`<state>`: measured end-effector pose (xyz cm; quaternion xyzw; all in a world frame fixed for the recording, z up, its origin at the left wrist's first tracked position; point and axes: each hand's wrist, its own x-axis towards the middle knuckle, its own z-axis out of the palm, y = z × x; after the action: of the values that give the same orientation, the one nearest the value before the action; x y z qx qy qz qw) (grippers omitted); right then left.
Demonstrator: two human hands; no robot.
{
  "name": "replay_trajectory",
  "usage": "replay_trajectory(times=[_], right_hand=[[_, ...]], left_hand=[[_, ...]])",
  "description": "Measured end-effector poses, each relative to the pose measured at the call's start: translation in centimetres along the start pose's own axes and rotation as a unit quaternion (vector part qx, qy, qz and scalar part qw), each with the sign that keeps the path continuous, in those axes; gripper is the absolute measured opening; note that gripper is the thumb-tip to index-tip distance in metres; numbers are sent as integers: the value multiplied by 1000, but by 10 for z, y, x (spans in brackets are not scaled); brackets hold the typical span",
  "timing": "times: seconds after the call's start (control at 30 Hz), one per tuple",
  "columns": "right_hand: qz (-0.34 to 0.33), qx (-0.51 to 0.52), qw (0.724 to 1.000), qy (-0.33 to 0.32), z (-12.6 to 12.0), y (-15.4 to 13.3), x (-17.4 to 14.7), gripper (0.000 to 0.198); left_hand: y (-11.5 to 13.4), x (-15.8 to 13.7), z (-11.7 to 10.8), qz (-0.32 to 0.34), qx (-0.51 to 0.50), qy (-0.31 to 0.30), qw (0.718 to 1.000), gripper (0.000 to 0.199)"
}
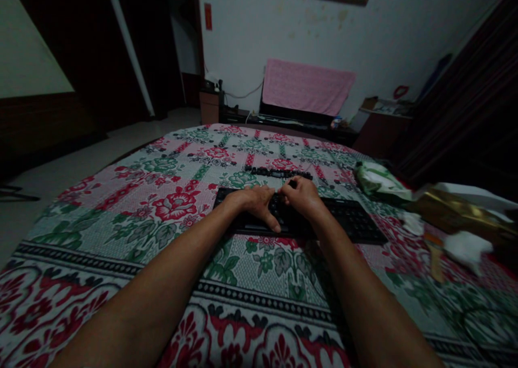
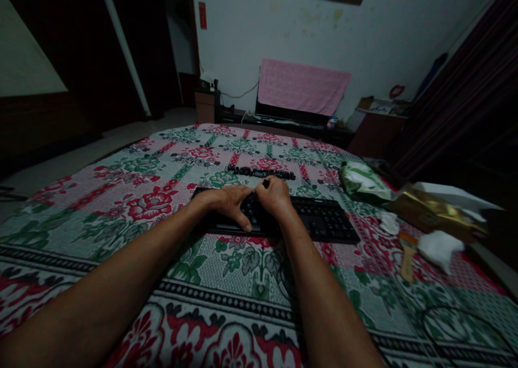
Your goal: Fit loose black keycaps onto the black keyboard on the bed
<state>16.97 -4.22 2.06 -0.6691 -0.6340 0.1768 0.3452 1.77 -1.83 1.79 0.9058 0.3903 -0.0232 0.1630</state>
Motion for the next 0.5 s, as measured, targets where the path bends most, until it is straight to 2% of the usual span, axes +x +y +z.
replay_trajectory(times=[0.1,0.17,0.27,0.37,0.5], right_hand=[[-81,-131,987,46,2,-13,-10,16],[-118,-190,973,50,2,-24,-17,21],[-152,-205,964,80,-4,-40,-21,27],[-141,-174,971,79,-11,-43,-17,22],[-79,-97,991,44,-14,-24,-7,19]], left_hand=[[-1,1,2,7,-8,11,1000,110],[-1,2,3,16,-14,17,1000,106],[-1,4,3,7,-12,18,1000,104],[0,3,2,-8,-13,18,1000,108],[1,-1,-1,-4,-18,11,1000,104]])
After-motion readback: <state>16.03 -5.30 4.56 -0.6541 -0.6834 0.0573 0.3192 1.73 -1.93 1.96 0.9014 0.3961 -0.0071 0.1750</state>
